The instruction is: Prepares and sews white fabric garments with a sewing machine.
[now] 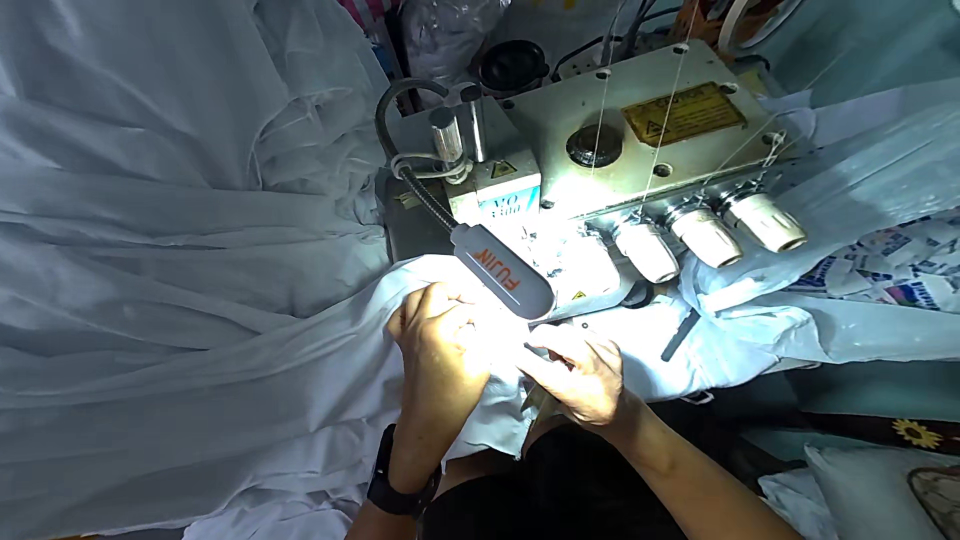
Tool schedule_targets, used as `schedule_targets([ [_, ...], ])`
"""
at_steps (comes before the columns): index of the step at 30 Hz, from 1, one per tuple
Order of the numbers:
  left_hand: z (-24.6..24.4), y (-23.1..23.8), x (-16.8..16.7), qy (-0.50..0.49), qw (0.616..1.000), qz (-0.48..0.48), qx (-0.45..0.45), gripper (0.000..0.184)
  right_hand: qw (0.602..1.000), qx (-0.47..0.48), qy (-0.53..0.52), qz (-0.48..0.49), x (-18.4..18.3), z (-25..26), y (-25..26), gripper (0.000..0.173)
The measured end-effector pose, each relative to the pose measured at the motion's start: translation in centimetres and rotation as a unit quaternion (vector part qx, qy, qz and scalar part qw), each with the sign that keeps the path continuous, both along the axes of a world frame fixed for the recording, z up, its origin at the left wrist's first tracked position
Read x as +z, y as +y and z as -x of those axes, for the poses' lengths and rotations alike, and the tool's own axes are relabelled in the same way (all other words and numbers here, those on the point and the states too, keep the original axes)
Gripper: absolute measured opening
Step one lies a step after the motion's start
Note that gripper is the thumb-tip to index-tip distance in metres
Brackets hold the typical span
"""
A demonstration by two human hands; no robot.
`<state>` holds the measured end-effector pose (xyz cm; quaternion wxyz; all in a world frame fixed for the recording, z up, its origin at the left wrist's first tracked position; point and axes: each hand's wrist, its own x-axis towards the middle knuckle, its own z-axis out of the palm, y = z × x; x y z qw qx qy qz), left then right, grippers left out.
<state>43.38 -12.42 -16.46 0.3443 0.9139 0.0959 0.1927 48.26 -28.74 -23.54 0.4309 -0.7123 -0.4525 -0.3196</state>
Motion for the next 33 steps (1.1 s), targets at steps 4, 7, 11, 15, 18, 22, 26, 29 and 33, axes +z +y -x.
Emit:
schedule_targets([
  [4, -0.01, -0.10, -0.43, -0.026, 1.000, -0.016, -0.003, 0.009, 1.000, -0.004, -0.015, 0.007, -0.08, 0.07, -0.11, 0.011],
  [7, 0.05, -0.16, -0.54, -0.031, 0.999, -0.030, -0.007, 0.011, 1.000, -0.010, -0.016, 0.007, -0.11, 0.16, -0.15, 0.010],
  [11, 0.19, -0.20, -0.55, -0.031, 0.999, -0.029, -0.012, 0.012, 1.000, -0.011, -0.014, 0.006, -0.13, 0.24, -0.27, 0.011],
  [15, 0.15, -0.24, -0.47, -0.032, 0.999, -0.022, -0.010, 0.013, 1.000, -0.003, -0.021, 0.004, -0.30, 0.25, -0.40, 0.013],
  [18, 0.14, -0.07, -0.37, -0.024, 0.999, -0.019, -0.013, 0.012, 1.000, 0.006, -0.019, 0.001, -0.51, 0.36, -0.48, 0.014],
  [22, 0.12, 0.24, -0.31, -0.010, 1.000, -0.012, -0.022, 0.013, 1.000, 0.006, -0.016, 0.001, -0.65, 0.48, -0.50, 0.015],
  [26, 0.14, 0.21, -0.35, -0.013, 1.000, -0.015, -0.021, 0.013, 1.000, -0.018, -0.015, 0.004, -0.52, 0.55, -0.41, 0.013],
  [29, 0.15, 0.13, -0.29, -0.011, 1.000, -0.012, -0.017, 0.013, 1.000, -0.011, -0.015, 0.007, -0.64, 0.59, -0.53, 0.014],
  [33, 0.14, 0.11, -0.33, -0.013, 1.000, -0.018, -0.016, 0.014, 1.000, -0.001, -0.018, 0.017, -0.55, 0.48, -0.58, 0.017],
])
